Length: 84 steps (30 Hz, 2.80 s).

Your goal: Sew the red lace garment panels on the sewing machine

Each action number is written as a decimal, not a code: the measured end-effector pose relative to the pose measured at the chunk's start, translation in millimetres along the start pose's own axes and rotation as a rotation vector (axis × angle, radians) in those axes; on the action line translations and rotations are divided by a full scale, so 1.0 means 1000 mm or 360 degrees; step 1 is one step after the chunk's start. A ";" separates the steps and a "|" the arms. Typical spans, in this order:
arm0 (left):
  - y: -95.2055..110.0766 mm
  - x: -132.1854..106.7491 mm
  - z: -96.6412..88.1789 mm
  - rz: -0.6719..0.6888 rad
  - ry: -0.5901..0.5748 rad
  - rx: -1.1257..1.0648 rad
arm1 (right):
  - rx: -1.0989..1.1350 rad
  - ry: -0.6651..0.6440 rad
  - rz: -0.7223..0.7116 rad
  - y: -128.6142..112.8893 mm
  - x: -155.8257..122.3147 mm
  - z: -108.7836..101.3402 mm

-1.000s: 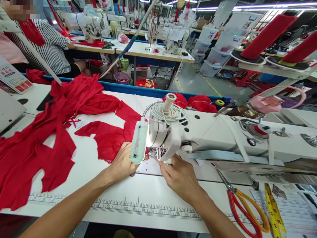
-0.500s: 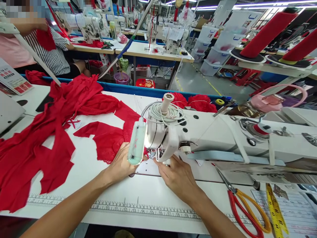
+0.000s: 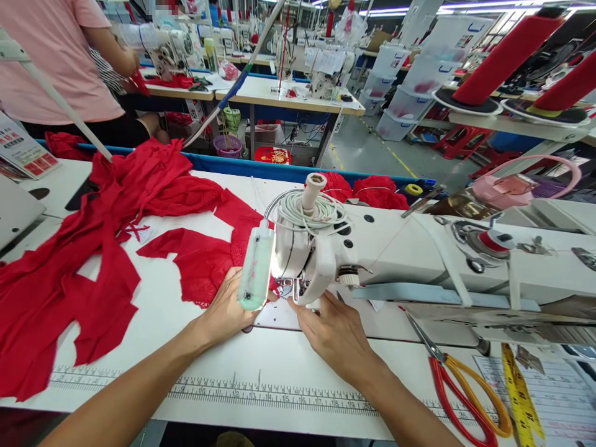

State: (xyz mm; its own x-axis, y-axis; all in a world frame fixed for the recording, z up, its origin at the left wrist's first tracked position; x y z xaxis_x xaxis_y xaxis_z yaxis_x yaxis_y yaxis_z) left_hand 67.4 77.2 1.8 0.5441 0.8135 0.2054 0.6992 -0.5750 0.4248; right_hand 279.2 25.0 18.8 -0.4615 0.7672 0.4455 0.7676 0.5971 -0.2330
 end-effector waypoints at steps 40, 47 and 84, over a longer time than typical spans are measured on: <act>0.006 0.003 -0.006 -0.0007 -0.0014 0.0030 | -0.0043 0.0055 -0.0030 0.000 -0.001 0.008; 0.008 0.004 -0.007 -0.0009 -0.0044 0.0039 | -0.0046 0.0046 -0.0001 0.000 -0.002 0.007; 0.005 0.003 -0.003 0.0070 0.0037 0.0108 | -0.0247 0.0097 -0.0053 -0.001 -0.003 0.010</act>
State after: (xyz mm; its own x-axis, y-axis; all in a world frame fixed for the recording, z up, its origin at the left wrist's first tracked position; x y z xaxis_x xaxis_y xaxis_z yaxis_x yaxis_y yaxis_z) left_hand 71.0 77.5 7.6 0.5649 0.7885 0.2434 0.7049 -0.6144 0.3545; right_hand 275.4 24.3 9.5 -0.4638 0.7292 0.5032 0.8138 0.5751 -0.0832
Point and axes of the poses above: each hand's wrist, its own x-axis towards the middle knuckle, its own z-axis out of the palm, y = z × x, the point moved 2 cm from there along x, towards the middle knuckle, and after that the axes turned 12 degrees about x, right-handed, at the moved point
